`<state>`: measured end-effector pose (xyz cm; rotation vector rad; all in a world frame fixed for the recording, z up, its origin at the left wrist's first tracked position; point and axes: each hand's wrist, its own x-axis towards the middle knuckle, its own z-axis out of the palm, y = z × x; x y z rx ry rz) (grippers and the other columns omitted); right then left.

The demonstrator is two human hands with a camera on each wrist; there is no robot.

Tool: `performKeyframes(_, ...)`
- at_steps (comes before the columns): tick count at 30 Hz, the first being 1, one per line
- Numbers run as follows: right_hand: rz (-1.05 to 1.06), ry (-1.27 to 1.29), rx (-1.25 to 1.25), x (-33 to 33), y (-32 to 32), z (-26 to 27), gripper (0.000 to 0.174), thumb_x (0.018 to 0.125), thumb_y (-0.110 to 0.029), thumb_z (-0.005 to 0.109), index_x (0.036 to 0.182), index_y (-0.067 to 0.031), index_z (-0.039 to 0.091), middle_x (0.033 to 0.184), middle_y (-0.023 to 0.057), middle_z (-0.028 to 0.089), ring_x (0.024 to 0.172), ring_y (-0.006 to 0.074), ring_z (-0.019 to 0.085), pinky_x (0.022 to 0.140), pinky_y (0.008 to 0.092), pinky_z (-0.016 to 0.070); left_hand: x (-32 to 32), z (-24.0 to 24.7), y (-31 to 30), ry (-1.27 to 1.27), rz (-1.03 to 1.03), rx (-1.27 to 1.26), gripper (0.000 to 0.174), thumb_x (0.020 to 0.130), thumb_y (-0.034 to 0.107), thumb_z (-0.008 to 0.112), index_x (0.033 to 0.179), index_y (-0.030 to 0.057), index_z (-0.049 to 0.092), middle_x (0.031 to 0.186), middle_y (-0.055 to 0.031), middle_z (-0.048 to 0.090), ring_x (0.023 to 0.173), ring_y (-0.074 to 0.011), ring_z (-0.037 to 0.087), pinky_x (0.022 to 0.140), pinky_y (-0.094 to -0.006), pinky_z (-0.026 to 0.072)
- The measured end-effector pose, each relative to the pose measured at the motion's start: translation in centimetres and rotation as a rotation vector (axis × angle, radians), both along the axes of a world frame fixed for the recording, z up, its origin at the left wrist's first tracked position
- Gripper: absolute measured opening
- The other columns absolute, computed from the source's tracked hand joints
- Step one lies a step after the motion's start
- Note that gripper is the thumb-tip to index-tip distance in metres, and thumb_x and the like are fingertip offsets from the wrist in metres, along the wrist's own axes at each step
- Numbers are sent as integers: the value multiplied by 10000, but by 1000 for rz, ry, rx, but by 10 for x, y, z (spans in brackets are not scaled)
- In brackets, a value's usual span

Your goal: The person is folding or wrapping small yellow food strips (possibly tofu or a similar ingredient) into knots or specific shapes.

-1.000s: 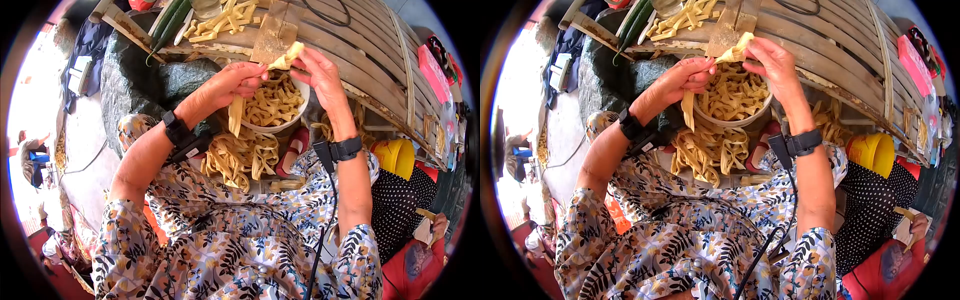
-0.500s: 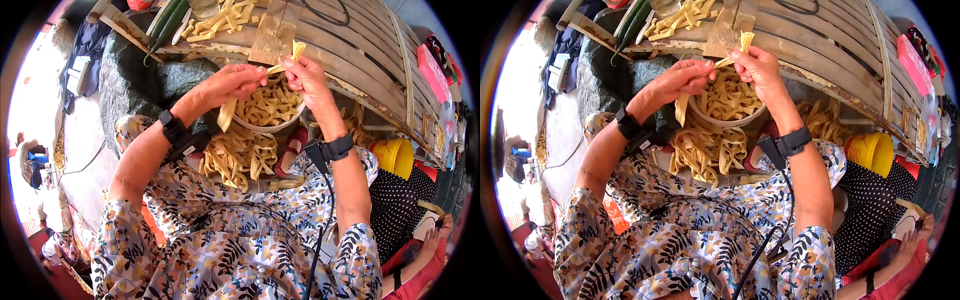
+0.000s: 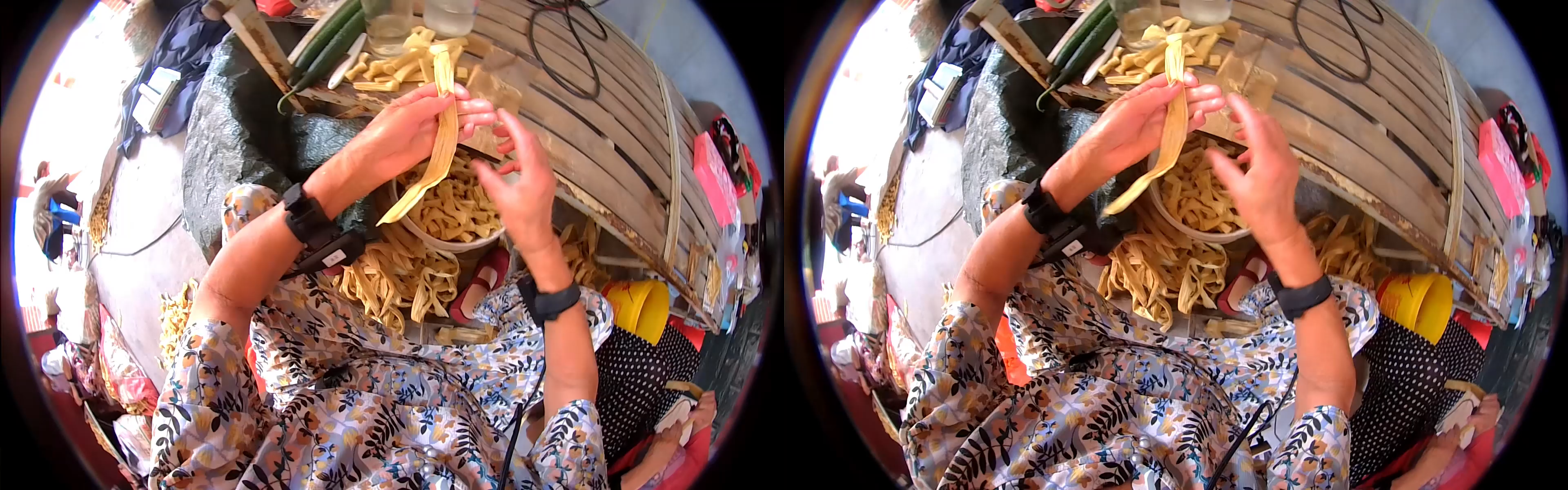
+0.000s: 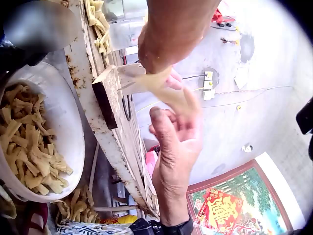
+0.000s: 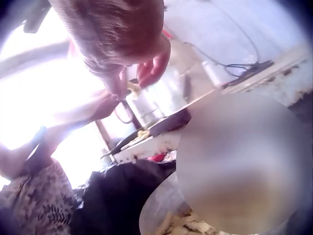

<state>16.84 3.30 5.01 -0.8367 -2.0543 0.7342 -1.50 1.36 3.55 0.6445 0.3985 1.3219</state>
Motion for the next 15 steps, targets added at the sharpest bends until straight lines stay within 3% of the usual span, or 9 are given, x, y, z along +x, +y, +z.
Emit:
performKeyframes(1, 26, -88, 251, -7, -7, 6, 595, 635, -60, 697, 1191, -93, 487, 1003, 75, 540, 852, 188, 548, 699, 282, 462, -1, -3, 4, -73, 55, -51, 190, 919, 113, 405, 1047, -5, 482, 1175, -185, 496, 1121, -275, 481, 911, -325, 423)
performKeyframes(2, 43, -91, 348, -14, -15, 7, 576, 610, -77, 711, 1153, -100, 519, 990, 81, 524, 866, 232, 525, 730, 317, 450, 0, -7, 5, -96, 60, -67, 193, 919, 108, 400, 1049, -11, 479, 1166, -185, 500, 1109, -272, 489, 910, -329, 425)
performKeyframes(5, 120, -139, 437, -27, -20, 1, 373, 651, -18, 654, 1015, -79, 601, 977, 76, 530, 802, 226, 524, 694, 332, 454, 6, -8, 3, -213, 47, -163, 212, 921, 96, 379, 1062, -41, 460, 1136, -191, 515, 1079, -273, 508, 904, -354, 433)
performKeyframes(9, 99, -82, 546, -20, -3, 2, 269, 707, 19, 595, 966, -53, 605, 943, 72, 552, 781, 201, 547, 646, 299, 469, -13, -17, 7, -274, 71, -240, 207, 917, 74, 374, 1058, -64, 434, 1145, -204, 500, 1082, -282, 508, 889, -336, 453)
performKeyframes(11, 86, 48, 1, -12, -2, 2, 207, 758, 12, 578, 960, -28, 589, 910, 83, 570, 745, 178, 575, 626, 259, 474, -12, -6, 2, -210, 159, -279, 201, 914, 66, 379, 1055, -67, 430, 1150, -215, 492, 1078, -279, 510, 885, -322, 458)
performKeyframes(12, 85, 35, 22, -12, 0, -5, 155, 791, -15, 579, 946, -6, 579, 858, 80, 582, 703, 154, 587, 627, 236, 473, -11, -7, 2, -194, 136, -245, 195, 912, 59, 384, 1053, -69, 425, 1145, -230, 487, 1078, -284, 510, 877, -315, 464)
performKeyframes(15, 127, 85, -223, -14, -3, -12, 146, 786, -26, 598, 929, 0, 583, 834, 67, 585, 697, 141, 582, 640, 236, 472, -6, -8, 1, -121, 135, -204, 190, 915, 59, 379, 1053, -66, 421, 1144, -228, 486, 1078, -290, 509, 878, -315, 461)
